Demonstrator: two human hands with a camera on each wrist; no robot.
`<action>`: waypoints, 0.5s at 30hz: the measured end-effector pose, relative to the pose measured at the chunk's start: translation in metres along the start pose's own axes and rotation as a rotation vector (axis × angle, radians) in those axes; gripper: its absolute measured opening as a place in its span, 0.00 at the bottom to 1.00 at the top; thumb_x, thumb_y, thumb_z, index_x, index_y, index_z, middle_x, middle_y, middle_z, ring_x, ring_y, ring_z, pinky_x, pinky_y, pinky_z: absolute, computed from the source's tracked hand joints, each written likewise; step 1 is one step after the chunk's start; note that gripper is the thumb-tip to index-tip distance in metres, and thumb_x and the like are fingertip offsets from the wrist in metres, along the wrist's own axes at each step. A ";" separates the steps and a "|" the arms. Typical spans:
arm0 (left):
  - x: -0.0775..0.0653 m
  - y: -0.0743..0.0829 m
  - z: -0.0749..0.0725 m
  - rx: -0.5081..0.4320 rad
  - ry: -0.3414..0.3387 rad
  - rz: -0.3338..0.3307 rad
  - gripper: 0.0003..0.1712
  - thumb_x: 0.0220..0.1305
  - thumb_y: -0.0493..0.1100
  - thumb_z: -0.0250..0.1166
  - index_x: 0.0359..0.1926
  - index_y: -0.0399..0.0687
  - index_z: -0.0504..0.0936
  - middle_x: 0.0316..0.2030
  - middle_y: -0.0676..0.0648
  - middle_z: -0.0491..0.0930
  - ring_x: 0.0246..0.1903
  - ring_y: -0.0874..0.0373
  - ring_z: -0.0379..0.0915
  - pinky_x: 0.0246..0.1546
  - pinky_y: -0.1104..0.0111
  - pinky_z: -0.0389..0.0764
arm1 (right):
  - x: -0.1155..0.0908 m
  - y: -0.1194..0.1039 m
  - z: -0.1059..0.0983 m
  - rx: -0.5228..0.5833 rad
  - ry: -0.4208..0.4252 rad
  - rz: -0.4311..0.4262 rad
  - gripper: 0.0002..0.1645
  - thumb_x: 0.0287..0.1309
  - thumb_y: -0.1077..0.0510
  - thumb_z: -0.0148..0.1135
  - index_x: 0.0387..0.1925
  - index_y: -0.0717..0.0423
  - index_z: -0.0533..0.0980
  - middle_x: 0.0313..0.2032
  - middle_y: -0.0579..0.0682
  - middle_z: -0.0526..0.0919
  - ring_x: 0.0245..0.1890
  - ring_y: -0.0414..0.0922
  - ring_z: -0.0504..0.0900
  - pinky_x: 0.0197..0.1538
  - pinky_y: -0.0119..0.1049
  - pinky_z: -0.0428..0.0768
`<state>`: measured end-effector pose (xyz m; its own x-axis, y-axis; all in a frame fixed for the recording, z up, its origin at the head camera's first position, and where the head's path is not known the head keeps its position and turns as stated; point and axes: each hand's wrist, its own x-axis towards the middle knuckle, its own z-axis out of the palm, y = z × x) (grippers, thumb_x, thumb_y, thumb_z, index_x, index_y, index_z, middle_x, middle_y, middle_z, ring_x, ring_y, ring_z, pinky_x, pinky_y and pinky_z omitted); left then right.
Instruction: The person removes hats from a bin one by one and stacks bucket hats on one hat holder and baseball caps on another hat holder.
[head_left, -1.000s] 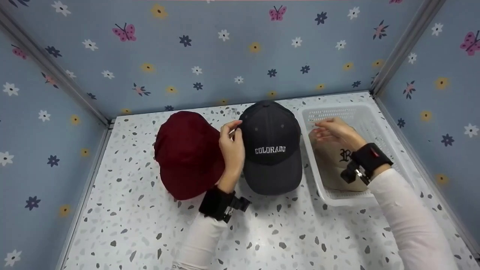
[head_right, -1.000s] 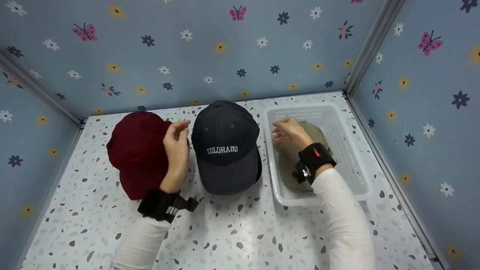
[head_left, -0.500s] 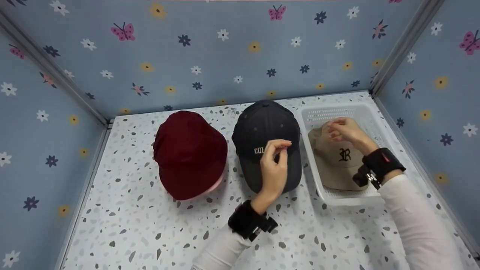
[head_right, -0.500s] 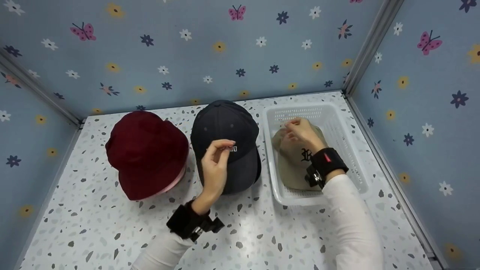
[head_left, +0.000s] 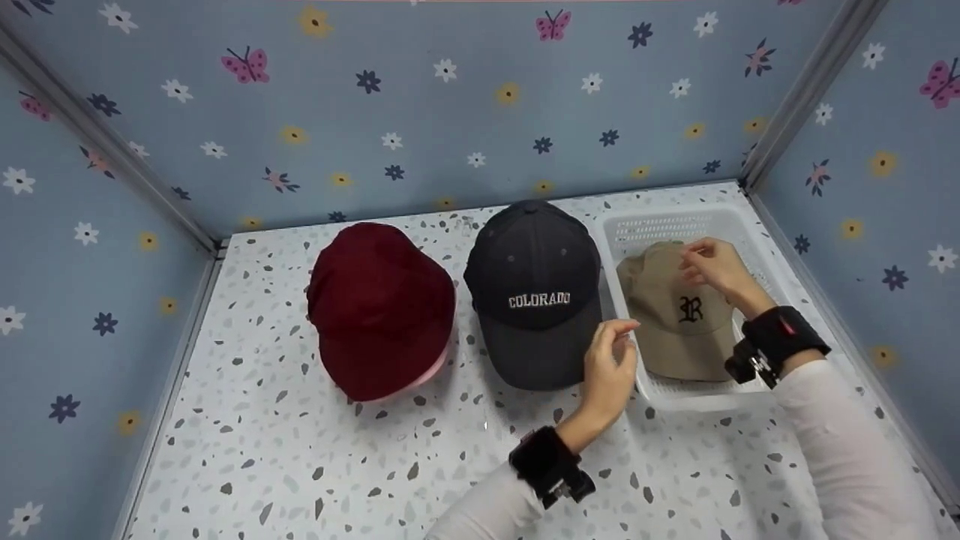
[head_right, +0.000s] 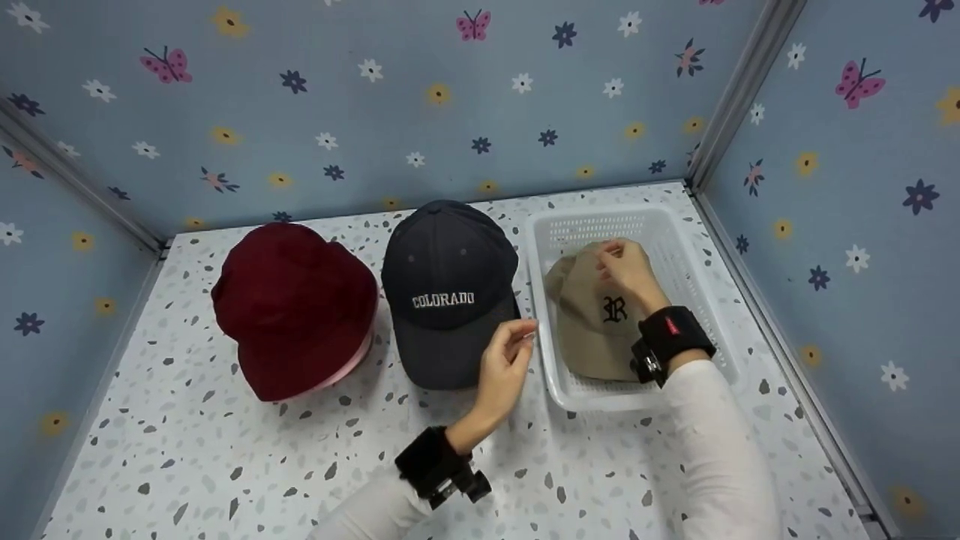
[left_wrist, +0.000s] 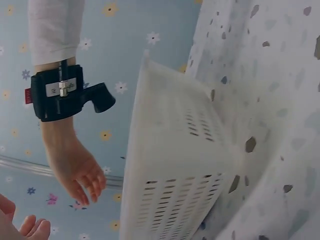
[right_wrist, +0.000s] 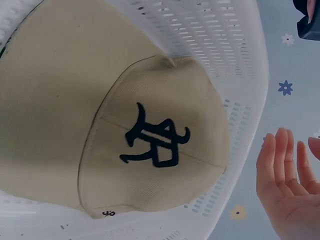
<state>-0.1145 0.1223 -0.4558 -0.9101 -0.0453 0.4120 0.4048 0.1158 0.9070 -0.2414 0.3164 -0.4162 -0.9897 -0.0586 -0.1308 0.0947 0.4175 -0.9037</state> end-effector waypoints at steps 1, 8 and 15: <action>-0.003 -0.003 0.003 0.011 -0.022 -0.026 0.16 0.55 0.24 0.52 0.46 0.31 0.72 0.44 0.39 0.73 0.47 0.51 0.72 0.50 0.71 0.74 | 0.000 0.001 0.000 0.008 0.016 0.002 0.20 0.64 0.64 0.47 0.47 0.81 0.62 0.27 0.50 0.78 0.24 0.37 0.78 0.31 0.30 0.81; -0.019 -0.015 0.019 0.128 -0.168 -0.246 0.27 0.60 0.31 0.54 0.60 0.33 0.59 0.59 0.35 0.60 0.60 0.43 0.59 0.60 0.59 0.64 | -0.001 0.010 -0.004 -0.017 0.100 0.003 0.20 0.63 0.62 0.48 0.46 0.80 0.63 0.30 0.57 0.78 0.23 0.37 0.79 0.29 0.28 0.80; -0.024 -0.021 0.025 0.115 -0.239 -0.439 0.35 0.62 0.35 0.56 0.65 0.31 0.50 0.63 0.33 0.56 0.63 0.42 0.55 0.62 0.57 0.61 | -0.004 0.016 -0.012 0.047 0.135 -0.045 0.11 0.60 0.62 0.50 0.37 0.70 0.68 0.23 0.45 0.76 0.23 0.36 0.78 0.27 0.25 0.78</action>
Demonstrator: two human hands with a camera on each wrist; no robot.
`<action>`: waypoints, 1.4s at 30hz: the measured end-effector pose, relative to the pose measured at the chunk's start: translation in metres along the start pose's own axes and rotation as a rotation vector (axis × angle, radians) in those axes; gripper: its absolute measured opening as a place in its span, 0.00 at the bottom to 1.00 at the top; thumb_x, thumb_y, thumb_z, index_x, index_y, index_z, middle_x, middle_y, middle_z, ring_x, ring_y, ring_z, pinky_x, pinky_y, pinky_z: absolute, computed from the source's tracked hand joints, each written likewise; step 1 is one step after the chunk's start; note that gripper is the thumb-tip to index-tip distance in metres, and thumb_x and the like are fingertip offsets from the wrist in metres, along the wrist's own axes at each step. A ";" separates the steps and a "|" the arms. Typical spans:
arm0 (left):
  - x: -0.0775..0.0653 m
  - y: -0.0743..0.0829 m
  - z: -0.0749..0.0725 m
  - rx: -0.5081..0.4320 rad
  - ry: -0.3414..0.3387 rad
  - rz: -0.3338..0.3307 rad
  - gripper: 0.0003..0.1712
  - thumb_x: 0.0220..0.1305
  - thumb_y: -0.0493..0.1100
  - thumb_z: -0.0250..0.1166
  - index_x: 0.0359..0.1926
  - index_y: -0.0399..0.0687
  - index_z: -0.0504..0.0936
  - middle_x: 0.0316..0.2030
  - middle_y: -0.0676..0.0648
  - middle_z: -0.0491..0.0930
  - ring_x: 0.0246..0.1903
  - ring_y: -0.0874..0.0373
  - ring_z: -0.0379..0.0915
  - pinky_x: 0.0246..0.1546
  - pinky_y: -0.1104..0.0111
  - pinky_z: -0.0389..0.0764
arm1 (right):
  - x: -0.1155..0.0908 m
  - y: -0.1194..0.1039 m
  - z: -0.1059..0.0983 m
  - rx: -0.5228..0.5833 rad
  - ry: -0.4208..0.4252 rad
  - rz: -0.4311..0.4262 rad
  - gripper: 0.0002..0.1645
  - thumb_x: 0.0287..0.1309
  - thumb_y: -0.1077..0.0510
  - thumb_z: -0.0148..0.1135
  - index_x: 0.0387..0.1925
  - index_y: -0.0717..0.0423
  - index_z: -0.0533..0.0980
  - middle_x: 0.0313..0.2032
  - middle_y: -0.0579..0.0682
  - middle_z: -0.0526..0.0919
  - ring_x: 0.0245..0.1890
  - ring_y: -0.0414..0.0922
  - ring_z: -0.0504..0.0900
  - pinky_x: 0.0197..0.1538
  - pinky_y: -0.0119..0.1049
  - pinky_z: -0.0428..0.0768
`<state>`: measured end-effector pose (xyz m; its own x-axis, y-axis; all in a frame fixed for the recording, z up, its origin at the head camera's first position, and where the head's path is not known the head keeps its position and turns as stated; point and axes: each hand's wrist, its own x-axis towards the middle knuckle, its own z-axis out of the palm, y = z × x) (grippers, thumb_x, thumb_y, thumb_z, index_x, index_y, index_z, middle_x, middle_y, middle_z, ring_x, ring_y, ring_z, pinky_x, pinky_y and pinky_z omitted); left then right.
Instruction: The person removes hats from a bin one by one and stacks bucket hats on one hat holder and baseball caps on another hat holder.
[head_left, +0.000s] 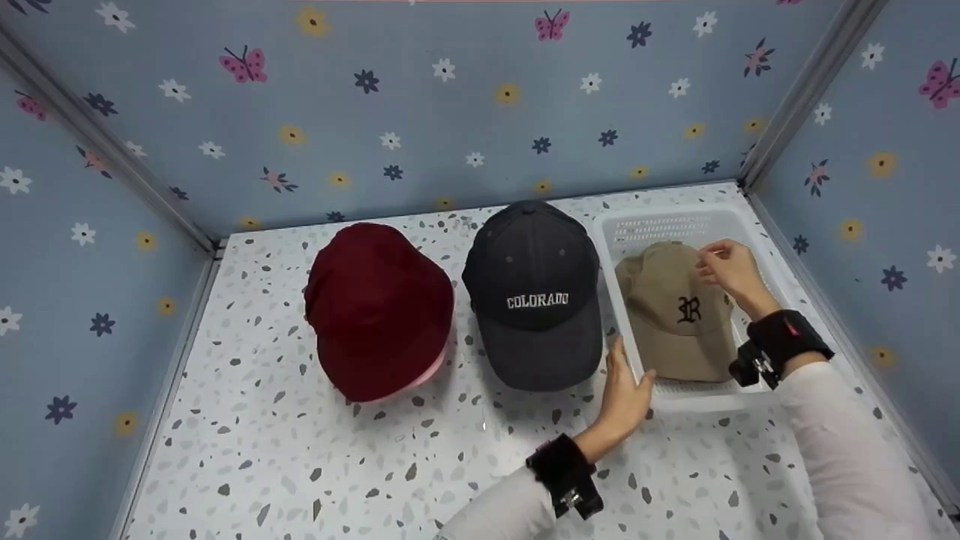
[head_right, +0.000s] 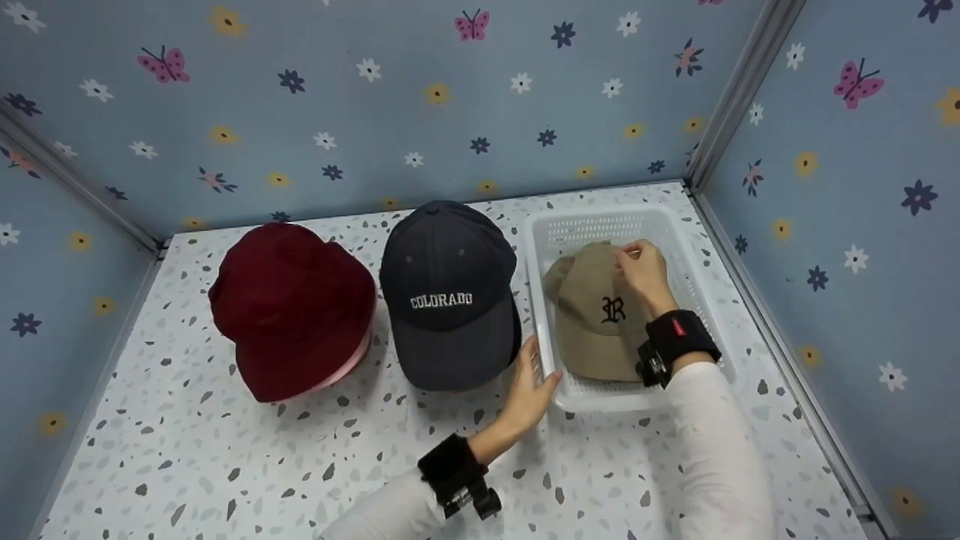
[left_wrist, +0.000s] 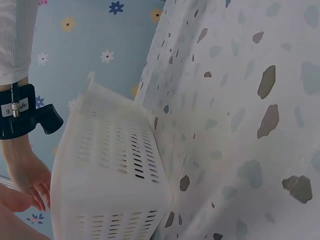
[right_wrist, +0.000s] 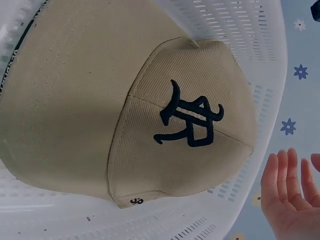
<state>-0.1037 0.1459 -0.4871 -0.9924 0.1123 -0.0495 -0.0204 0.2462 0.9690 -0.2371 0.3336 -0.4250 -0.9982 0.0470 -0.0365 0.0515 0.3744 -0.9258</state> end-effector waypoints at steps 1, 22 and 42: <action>0.001 -0.001 0.000 -0.012 -0.003 -0.019 0.36 0.61 0.36 0.57 0.65 0.30 0.50 0.63 0.32 0.56 0.62 0.42 0.56 0.62 0.57 0.61 | 0.001 0.001 -0.001 0.001 -0.001 -0.006 0.11 0.60 0.61 0.50 0.36 0.69 0.68 0.23 0.44 0.76 0.23 0.35 0.78 0.27 0.25 0.78; 0.009 -0.015 -0.001 -0.143 -0.102 -0.161 0.16 0.60 0.34 0.56 0.48 0.29 0.71 0.38 0.40 0.79 0.39 0.54 0.77 0.39 0.69 0.78 | 0.026 0.021 0.009 -0.276 0.072 0.139 0.30 0.64 0.55 0.44 0.59 0.74 0.56 0.53 0.75 0.64 0.52 0.62 0.66 0.49 0.44 0.68; 0.009 -0.019 -0.003 -0.217 -0.141 -0.149 0.18 0.61 0.33 0.56 0.50 0.29 0.69 0.44 0.35 0.77 0.44 0.49 0.77 0.44 0.67 0.78 | 0.024 0.044 -0.002 -0.204 -0.132 0.245 0.48 0.63 0.46 0.46 0.65 0.74 0.35 0.64 0.79 0.40 0.65 0.68 0.43 0.67 0.57 0.47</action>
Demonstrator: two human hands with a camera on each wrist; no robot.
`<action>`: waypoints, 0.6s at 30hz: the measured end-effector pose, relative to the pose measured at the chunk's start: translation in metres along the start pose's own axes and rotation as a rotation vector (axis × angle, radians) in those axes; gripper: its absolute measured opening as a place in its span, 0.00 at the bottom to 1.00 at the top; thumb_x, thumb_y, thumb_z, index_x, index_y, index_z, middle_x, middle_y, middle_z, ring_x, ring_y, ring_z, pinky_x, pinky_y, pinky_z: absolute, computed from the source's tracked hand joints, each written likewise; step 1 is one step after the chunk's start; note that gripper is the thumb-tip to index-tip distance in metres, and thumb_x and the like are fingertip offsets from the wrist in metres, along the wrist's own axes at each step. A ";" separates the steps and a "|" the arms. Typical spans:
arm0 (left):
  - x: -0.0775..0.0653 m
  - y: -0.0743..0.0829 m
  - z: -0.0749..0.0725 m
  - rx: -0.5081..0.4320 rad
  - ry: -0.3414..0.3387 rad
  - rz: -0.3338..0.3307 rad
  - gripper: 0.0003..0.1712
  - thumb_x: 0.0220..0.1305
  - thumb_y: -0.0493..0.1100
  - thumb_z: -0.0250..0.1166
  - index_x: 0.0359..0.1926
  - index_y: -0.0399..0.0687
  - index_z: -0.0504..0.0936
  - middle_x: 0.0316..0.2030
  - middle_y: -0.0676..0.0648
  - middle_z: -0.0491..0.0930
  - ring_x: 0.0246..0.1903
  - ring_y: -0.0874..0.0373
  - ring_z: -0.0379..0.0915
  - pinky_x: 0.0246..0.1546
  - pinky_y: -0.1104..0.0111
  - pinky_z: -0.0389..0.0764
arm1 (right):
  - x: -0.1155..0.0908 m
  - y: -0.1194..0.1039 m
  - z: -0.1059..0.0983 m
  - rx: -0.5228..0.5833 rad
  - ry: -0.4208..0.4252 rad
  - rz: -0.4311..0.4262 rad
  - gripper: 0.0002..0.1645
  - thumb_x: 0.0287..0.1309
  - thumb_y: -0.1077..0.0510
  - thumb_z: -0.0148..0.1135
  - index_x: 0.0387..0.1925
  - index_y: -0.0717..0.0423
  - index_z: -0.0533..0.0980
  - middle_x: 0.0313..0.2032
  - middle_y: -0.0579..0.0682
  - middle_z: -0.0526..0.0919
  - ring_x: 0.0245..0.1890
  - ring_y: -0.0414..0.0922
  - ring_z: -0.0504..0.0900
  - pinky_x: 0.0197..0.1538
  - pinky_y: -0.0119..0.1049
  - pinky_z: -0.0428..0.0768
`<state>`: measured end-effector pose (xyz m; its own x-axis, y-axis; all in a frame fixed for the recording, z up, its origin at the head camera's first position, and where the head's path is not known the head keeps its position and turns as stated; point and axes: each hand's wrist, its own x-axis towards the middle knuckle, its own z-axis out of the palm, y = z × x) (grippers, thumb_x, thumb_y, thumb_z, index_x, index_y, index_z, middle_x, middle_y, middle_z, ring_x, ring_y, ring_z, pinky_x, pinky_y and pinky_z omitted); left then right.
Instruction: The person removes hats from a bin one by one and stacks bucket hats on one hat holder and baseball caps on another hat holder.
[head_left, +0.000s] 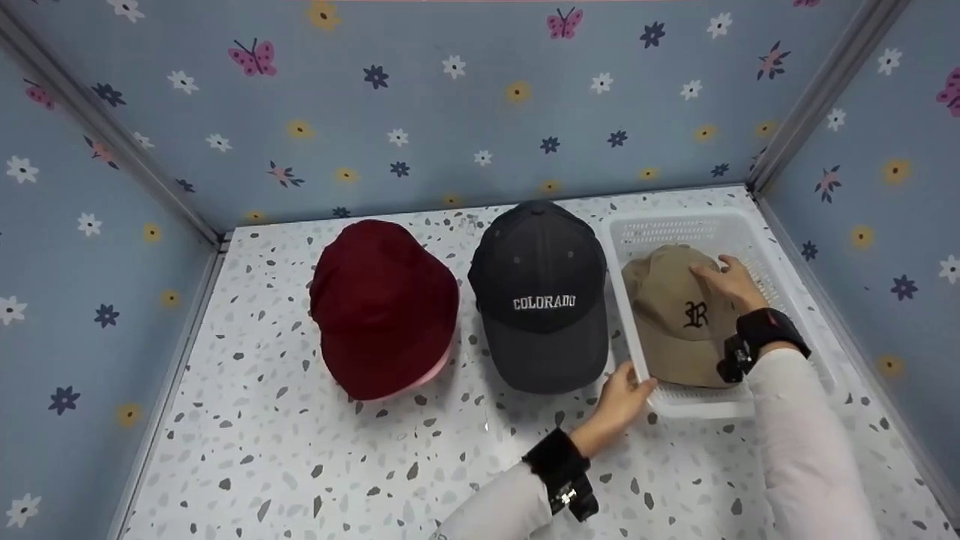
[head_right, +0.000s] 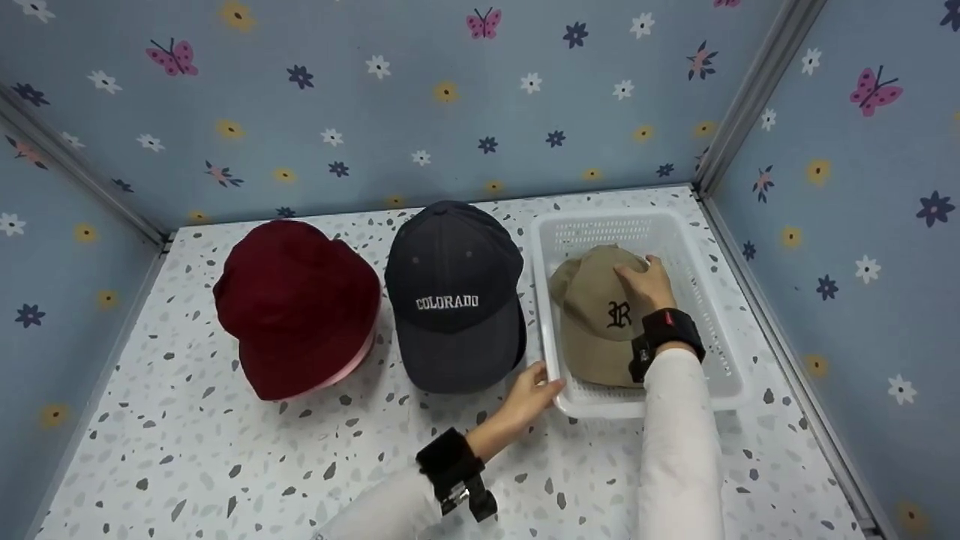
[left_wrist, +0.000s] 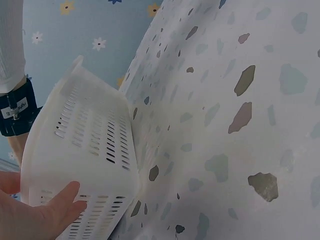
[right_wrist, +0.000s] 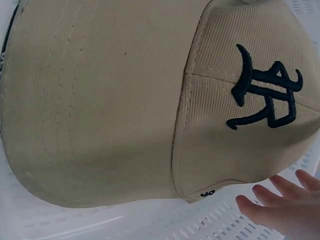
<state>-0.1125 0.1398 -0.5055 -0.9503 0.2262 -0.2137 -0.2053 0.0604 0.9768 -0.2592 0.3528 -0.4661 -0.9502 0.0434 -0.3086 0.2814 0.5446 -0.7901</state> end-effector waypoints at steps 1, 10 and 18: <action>0.000 0.000 0.000 -0.001 -0.001 -0.001 0.18 0.61 0.34 0.56 0.50 0.29 0.69 0.45 0.34 0.77 0.44 0.49 0.77 0.44 0.67 0.78 | 0.001 0.000 0.001 -0.007 -0.012 0.003 0.49 0.63 0.46 0.45 0.65 0.75 0.35 0.64 0.79 0.40 0.65 0.68 0.44 0.67 0.56 0.47; -0.002 -0.002 -0.002 -0.003 -0.027 0.008 0.18 0.62 0.34 0.56 0.51 0.29 0.68 0.45 0.35 0.77 0.45 0.49 0.77 0.44 0.67 0.79 | 0.001 0.004 0.004 -0.095 -0.021 0.028 0.49 0.62 0.44 0.48 0.63 0.80 0.41 0.61 0.79 0.48 0.63 0.68 0.49 0.65 0.57 0.50; -0.002 -0.002 -0.004 0.028 -0.022 0.022 0.19 0.63 0.36 0.56 0.53 0.32 0.68 0.48 0.34 0.75 0.47 0.47 0.75 0.44 0.66 0.78 | -0.001 0.004 0.008 -0.119 -0.010 0.053 0.45 0.60 0.49 0.54 0.62 0.79 0.46 0.59 0.78 0.53 0.60 0.67 0.56 0.59 0.60 0.60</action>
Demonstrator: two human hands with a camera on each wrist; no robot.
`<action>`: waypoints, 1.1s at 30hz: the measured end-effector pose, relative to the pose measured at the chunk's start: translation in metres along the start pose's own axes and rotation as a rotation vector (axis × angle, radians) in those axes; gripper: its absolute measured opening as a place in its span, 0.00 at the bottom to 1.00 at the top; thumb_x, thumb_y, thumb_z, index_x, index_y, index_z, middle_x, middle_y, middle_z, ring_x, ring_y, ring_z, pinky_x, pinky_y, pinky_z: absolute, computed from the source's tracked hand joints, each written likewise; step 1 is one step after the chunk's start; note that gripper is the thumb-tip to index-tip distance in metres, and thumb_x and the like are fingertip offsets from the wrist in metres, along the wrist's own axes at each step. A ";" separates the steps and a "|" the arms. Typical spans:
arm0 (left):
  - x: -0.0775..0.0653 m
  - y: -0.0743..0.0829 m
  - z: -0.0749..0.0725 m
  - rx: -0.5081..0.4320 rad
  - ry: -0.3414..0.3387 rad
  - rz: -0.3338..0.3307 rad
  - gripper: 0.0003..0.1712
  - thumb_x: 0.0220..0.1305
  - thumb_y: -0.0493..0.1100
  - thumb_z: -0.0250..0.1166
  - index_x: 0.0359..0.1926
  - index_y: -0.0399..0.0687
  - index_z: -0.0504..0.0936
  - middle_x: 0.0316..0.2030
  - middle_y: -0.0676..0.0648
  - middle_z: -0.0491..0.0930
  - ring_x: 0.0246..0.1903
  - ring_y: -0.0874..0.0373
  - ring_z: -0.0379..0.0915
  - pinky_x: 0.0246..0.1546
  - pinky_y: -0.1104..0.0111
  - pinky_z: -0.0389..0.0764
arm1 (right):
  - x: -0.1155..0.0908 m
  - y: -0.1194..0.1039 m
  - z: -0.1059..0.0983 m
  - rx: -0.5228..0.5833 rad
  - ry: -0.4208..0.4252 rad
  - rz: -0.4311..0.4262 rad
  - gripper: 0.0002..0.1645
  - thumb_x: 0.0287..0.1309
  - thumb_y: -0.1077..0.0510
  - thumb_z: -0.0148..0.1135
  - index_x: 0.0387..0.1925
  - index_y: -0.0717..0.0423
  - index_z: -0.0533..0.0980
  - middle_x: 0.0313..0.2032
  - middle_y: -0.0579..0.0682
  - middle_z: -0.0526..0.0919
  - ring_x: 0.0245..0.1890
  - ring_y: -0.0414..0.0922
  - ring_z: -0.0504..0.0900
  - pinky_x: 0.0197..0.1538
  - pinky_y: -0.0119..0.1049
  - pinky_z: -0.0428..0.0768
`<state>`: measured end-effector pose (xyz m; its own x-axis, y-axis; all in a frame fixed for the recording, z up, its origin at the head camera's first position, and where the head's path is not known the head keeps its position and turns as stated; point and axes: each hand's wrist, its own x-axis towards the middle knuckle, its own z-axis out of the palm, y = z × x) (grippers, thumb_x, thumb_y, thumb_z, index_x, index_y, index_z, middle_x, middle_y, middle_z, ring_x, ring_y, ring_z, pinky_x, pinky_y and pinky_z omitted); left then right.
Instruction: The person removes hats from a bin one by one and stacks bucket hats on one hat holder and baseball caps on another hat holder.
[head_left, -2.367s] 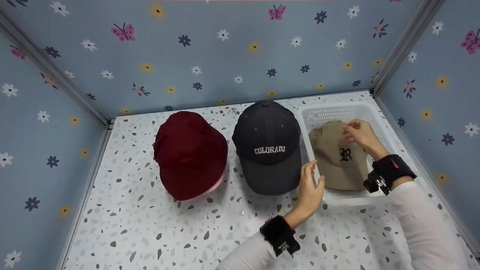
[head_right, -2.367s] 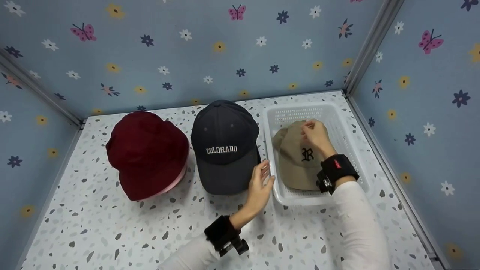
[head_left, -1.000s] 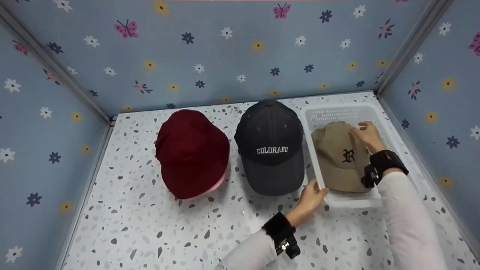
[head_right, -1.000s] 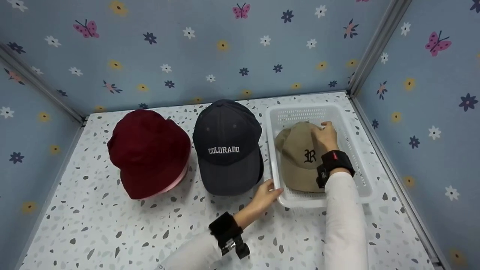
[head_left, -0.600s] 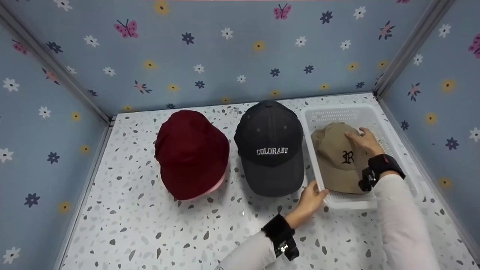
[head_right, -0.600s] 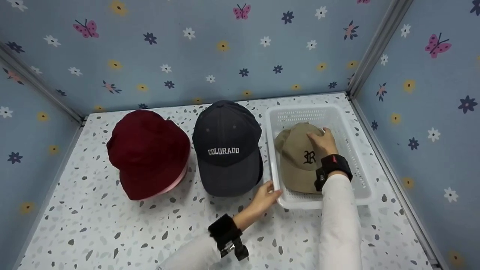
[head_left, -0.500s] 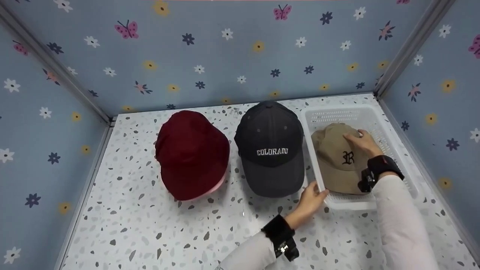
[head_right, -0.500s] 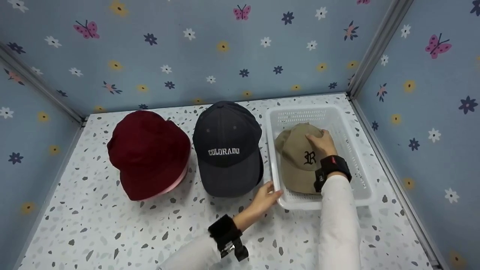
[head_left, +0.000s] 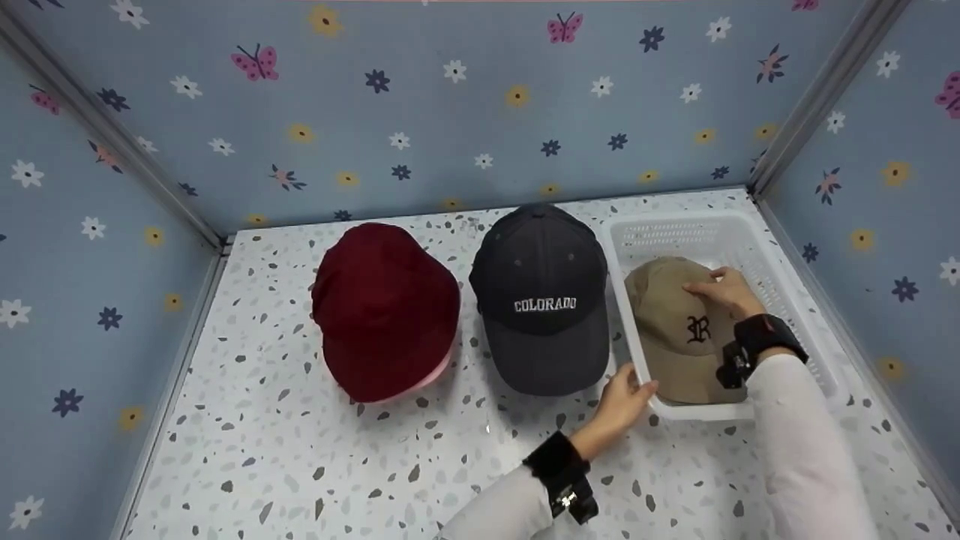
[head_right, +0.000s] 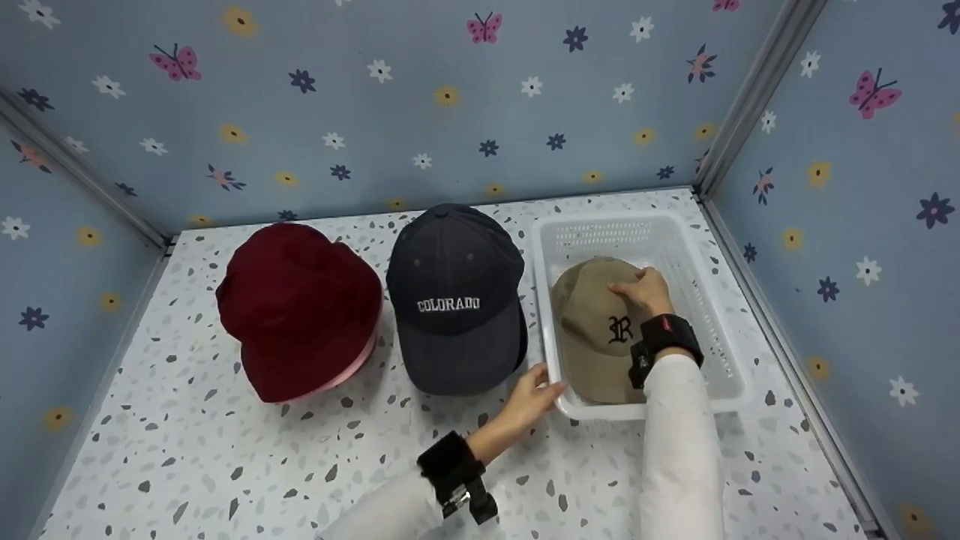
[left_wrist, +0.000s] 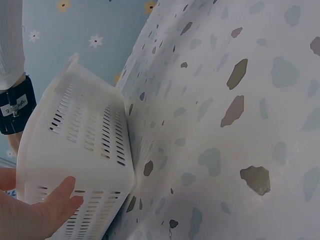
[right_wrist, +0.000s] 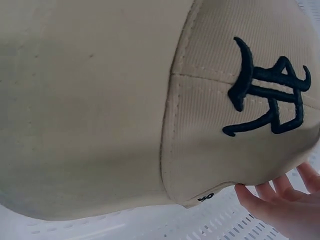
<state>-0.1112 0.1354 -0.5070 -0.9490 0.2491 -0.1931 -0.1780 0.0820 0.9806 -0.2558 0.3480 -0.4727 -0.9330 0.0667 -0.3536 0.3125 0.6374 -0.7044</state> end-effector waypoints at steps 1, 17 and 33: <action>0.000 0.000 0.000 0.001 0.003 0.002 0.19 0.63 0.36 0.56 0.52 0.32 0.69 0.49 0.34 0.75 0.48 0.46 0.75 0.45 0.66 0.78 | 0.000 0.000 0.001 -0.007 0.014 -0.011 0.43 0.59 0.51 0.55 0.60 0.79 0.48 0.57 0.77 0.55 0.57 0.66 0.60 0.57 0.58 0.64; -0.002 -0.002 0.000 -0.025 -0.003 0.056 0.19 0.63 0.35 0.55 0.52 0.27 0.67 0.50 0.28 0.72 0.49 0.44 0.74 0.47 0.66 0.77 | -0.004 -0.001 -0.001 0.011 0.198 -0.249 0.15 0.51 0.64 0.64 0.30 0.77 0.73 0.21 0.47 0.73 0.20 0.32 0.65 0.25 0.23 0.64; -0.001 -0.004 0.001 -0.036 0.015 0.049 0.19 0.62 0.35 0.55 0.52 0.28 0.68 0.44 0.36 0.77 0.44 0.48 0.77 0.42 0.69 0.79 | -0.017 -0.023 -0.018 0.004 0.251 -0.324 0.15 0.52 0.63 0.64 0.24 0.75 0.72 0.14 0.37 0.64 0.20 0.33 0.60 0.21 0.25 0.58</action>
<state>-0.1090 0.1359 -0.5103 -0.9605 0.2379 -0.1441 -0.1397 0.0354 0.9896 -0.2508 0.3458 -0.4392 -0.9977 0.0485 0.0472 -0.0041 0.6534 -0.7570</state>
